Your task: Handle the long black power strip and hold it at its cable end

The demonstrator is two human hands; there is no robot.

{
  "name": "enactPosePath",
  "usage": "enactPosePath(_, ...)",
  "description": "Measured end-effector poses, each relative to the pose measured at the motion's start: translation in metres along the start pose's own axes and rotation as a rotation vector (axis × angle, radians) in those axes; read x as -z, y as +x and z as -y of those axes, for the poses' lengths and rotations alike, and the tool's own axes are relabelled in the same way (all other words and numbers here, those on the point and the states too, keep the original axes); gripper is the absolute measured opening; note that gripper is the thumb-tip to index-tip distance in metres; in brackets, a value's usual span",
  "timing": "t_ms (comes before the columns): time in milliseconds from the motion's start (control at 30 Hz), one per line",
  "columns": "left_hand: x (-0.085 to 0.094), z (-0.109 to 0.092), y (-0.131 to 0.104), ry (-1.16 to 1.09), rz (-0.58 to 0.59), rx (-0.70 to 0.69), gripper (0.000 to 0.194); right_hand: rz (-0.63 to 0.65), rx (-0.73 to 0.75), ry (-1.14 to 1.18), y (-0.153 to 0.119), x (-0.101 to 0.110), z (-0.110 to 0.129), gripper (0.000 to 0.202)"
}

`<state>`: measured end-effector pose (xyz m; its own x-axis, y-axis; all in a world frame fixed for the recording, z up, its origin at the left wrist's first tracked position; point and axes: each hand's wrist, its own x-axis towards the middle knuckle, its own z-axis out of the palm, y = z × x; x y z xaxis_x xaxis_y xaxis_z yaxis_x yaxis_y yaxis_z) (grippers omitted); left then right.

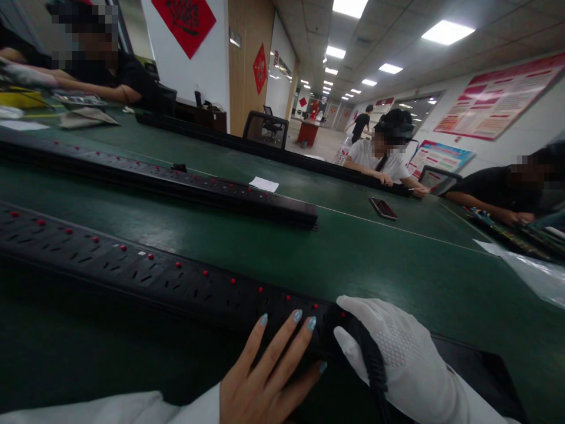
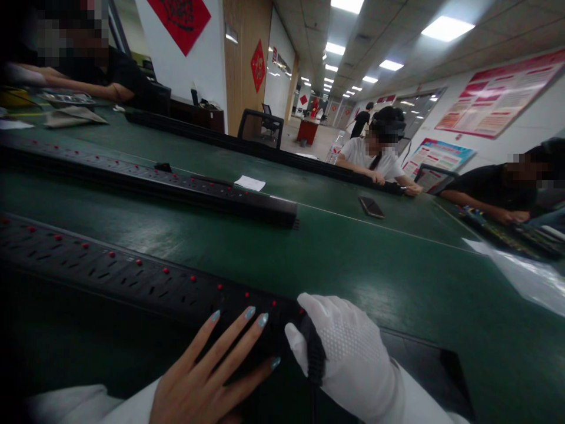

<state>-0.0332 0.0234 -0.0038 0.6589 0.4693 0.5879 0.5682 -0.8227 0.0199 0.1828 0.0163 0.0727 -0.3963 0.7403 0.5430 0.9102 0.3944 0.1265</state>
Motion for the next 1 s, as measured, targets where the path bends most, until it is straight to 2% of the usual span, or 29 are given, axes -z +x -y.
enactPosePath(200,0.0026,0.0016,0.0008,-0.003,0.018,-0.012,0.032,0.05,-0.013,-0.036,0.0058,0.0051,0.0047,0.024)
enactPosePath(467,0.0018,0.0029,-0.0001,0.011,0.017,-0.045,0.046,0.091,0.012,0.048,0.0032,0.0053,0.004,0.019)
enactPosePath(633,0.0012,0.0032,-0.0002,0.007,0.021,-0.035,0.041,0.124,0.02,0.087,0.0043,0.0052,0.0045,0.016)
enactPosePath(800,0.0023,0.0031,0.0004,0.035,0.028,-0.057,0.053,0.107,0.022,0.082,0.0039,0.0046,0.0039,0.014)
enactPosePath(1000,0.0048,0.0033,-0.0004,0.058,0.04,-0.044,0.035,0.107,0.03,0.076,0.0026,0.0029,0.0018,0.013)
